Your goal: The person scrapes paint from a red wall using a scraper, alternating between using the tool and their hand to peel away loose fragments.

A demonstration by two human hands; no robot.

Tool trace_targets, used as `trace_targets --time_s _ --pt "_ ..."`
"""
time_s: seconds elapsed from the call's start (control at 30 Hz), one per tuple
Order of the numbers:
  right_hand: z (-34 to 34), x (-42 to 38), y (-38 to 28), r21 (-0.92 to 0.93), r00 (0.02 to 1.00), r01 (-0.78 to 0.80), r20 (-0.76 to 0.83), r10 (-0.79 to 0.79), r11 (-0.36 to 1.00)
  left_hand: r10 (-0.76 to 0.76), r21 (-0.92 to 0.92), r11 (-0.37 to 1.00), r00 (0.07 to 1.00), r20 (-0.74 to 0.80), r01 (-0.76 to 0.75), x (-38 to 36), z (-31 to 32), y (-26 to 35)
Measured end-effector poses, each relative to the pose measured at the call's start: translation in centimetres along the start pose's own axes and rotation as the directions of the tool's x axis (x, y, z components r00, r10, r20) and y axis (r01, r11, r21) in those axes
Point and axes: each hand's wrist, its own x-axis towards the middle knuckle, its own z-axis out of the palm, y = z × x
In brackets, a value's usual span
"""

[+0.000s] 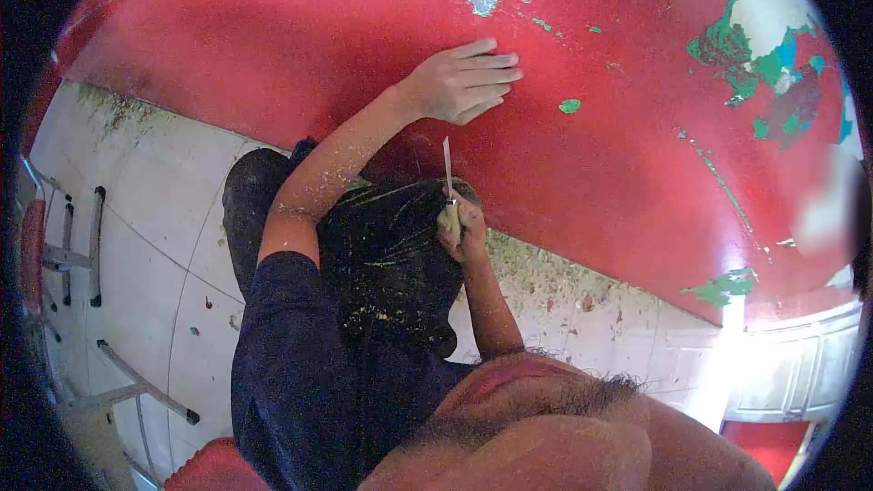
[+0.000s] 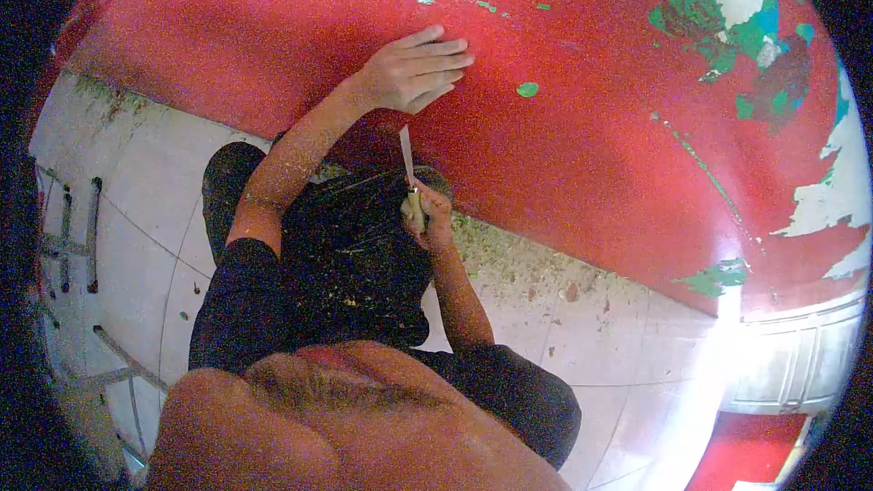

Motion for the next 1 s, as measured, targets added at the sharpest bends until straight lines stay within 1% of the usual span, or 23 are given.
trace_targets --time_s 0.1,0.2,0.23,0.27,0.33,0.37,0.47,0.57,0.67,0.7,0.73,0.77,0.8,0.83,0.87,0.93,0.97,1.0 --pt "0.1 -0.3 0.2 0.086 0.998 0.05 0.03 -0.053 0.995 -0.233 -0.106 0.966 0.972 0.027 0.235 -0.6 -1.7 0.8" --pt "0.8 -0.8 -0.2 0.172 0.997 0.039 0.064 -0.051 0.984 -0.315 -0.075 0.949 0.941 -0.121 0.308 0.3 -2.3 -0.4" --pt "1.0 -0.9 -0.4 0.196 0.996 0.028 0.076 -0.043 0.98 -0.368 -0.098 0.93 0.912 -0.18 0.355 0.6 -2.9 -0.3" --pt "1.0 -1.0 -0.6 0.219 0.995 0.017 0.089 -0.037 0.976 -0.364 -0.038 0.929 0.893 -0.263 0.367 0.8 -3.1 -0.6" --pt "1.1 -1.3 -0.6 0.177 0.993 0.058 0.088 -0.074 0.983 -0.33 0.074 0.915 0.842 -0.427 0.396 1.0 -3.7 -1.6" --pt "1.1 -1.4 -0.5 0.158 0.992 0.081 0.087 -0.096 0.984 -0.372 0.063 0.903 0.845 -0.383 0.426 0.8 -4.2 -1.8" --pt "0.9 -1.3 -0.3 0.081 0.994 0.091 0.049 -0.095 0.993 -0.46 0.198 0.808 0.804 -0.376 0.555 1.5 -4.7 -1.7" --pt "0.0 -0.2 0.0 0.002 0.997 0.071 -0.014 -0.07 0.998 -0.545 0.088 0.79 0.761 -0.351 0.607 0.8 -4.1 -1.5" --pt "3.2 -1.1 -2.3 -0.087 0.989 0.094 -0.104 -0.103 0.992 -0.526 0.015 0.835 0.805 -0.275 0.551 -1.1 -4.1 -0.6" --pt "4.6 -1.6 -3.3 -0.157 0.982 0.15 -0.09 -0.165 0.976 -0.704 -0.197 0.707 0.701 -0.114 0.679 -1.7 -4.6 0.3" --pt "6.2 -1.9 -4.7 -0.226 0.967 0.232 -0.057 -0.25 0.946 -0.818 -0.364 0.503 0.568 0.093 0.784 -2.3 -5.2 1.6" --pt "8.2 -1.9 -6.4 -0.292 0.944 0.31 -0.022 -0.331 0.905 -0.838 -0.542 0.302 0.489 0.241 0.784 -2.3 -5.1 1.9" --pt "10.5 -1.8 -7.9 -0.357 0.914 0.382 0.011 -0.405 0.852 -0.834 -0.654 0.059 0.397 0.383 0.754 -2.4 -5.1 2.1" --pt "13.3 -1.1 -9.7 -0.583 0.862 0.356 -0.097 -0.498 0.73 -0.809 -0.78 -0.151 0.378 0.451 0.608 -1.2 -4.1 2.3" --pt "16.0 -0.1 -11.5 -0.772 0.785 0.258 -0.183 -0.592 0.581 -0.769 -0.83 -0.366 0.365 0.524 0.421 0.2 -3.4 2.7" --pt "20.2 3.3 -14.5 -0.903 0.653 0.259 -0.098 -0.751 0.343 -0.707 -0.844 -0.516 0.482 0.517 0.148 4.6 -3.3 2.4" --pt "21.5 5.2 -15.9 -0.954 0.56 0.249 0.002 -0.829 0.166 -0.691 -0.8 -0.596 0.463 0.555 0.069 7.1 -3.9 1.9" --pt "22.5 6.4 -16.7 -0.972 0.489 0.236 0.095 -0.867 0.026 -0.671 -0.747 -0.665 0.447 0.591 -0.012 9.2 -4.7 1.4"
